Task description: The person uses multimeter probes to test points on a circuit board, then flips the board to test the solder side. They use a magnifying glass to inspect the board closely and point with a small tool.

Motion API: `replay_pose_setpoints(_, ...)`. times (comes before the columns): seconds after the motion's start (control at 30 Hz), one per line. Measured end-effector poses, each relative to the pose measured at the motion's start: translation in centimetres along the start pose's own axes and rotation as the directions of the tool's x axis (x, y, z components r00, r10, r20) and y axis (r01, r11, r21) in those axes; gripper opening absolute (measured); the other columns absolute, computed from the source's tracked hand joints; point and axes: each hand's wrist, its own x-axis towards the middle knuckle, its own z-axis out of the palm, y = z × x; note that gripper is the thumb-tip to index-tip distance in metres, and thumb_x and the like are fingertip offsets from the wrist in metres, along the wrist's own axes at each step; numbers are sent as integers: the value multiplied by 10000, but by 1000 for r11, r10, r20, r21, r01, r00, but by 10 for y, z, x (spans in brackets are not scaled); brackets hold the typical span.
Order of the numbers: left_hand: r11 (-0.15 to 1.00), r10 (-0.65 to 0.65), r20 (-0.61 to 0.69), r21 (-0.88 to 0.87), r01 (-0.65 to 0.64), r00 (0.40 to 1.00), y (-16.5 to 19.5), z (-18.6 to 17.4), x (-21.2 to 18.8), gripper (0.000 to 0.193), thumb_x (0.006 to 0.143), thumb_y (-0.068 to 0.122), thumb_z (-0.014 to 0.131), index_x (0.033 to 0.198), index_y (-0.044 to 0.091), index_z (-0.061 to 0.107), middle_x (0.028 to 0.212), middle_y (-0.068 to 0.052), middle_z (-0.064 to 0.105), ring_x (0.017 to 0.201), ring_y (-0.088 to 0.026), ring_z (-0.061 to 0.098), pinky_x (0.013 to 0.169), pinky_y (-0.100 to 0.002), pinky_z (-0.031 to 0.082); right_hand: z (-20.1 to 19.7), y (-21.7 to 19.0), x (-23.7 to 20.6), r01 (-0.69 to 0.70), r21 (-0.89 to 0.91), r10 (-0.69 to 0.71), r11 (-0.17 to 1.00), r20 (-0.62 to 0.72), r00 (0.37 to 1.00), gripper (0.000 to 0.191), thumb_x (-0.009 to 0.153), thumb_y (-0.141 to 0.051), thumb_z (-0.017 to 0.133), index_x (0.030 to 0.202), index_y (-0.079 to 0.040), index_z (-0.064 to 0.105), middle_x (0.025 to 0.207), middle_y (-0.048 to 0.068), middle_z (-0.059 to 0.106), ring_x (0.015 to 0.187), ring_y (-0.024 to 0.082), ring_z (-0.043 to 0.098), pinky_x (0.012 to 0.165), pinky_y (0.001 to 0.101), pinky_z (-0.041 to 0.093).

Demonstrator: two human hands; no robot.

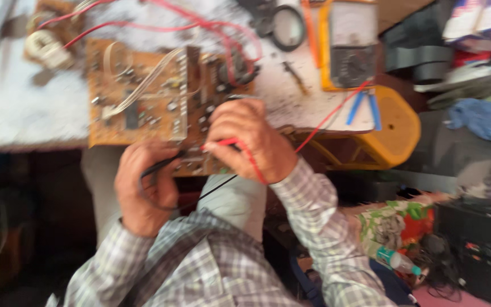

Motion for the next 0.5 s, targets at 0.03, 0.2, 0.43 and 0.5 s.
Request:
replay_pose_setpoints(0.03, 1000, 1, -4, 4, -1, 1000, -1, 0, -1, 170, 888, -93, 690, 1009, 24, 670, 1067, -125, 704, 1110, -317, 683, 999, -388, 526, 0, 1, 0, 2, 9, -2, 1000, -10, 1000, 134, 921, -178, 800, 946, -115, 685, 1009, 10, 676, 1134, 201, 633, 1077, 414, 369)
replay_pose_setpoints(0.2, 1000, 0, 9, 26, -1, 1000, -9, 2, -9, 130, 938, -67, 732, 1003, 24, 668, 1062, -113, 716, 1098, -281, 690, 1035, -353, 515, 1, 1, -4, 12, -29, -13, 1000, -29, 1000, 142, 928, -217, 788, 964, -131, 681, 1046, -2, 672, 1191, 206, 621, 1113, 412, 371)
replay_pose_setpoints(0.43, 1000, -25, -68, 6, 25, 997, -29, 17, -26, 153, 919, -117, 743, 975, 9, 679, 1039, -112, 737, 1049, -229, 712, 980, -268, 493, -4, -4, -8, -44, -3, 44, 999, -17, 999, 153, 969, -257, 750, 992, -124, 677, 1077, 3, 679, 1179, 161, 630, 1091, 345, 364)
replay_pose_setpoints(0.5, 1000, -10, -69, 18, 12, 998, -35, 18, -26, 152, 921, -118, 752, 962, 8, 679, 1012, -111, 737, 1050, -225, 729, 972, -265, 493, -4, -5, -8, -48, -10, 48, 999, -20, 999, 152, 963, -258, 752, 985, -127, 677, 1038, -2, 681, 1172, 157, 634, 1090, 345, 361)
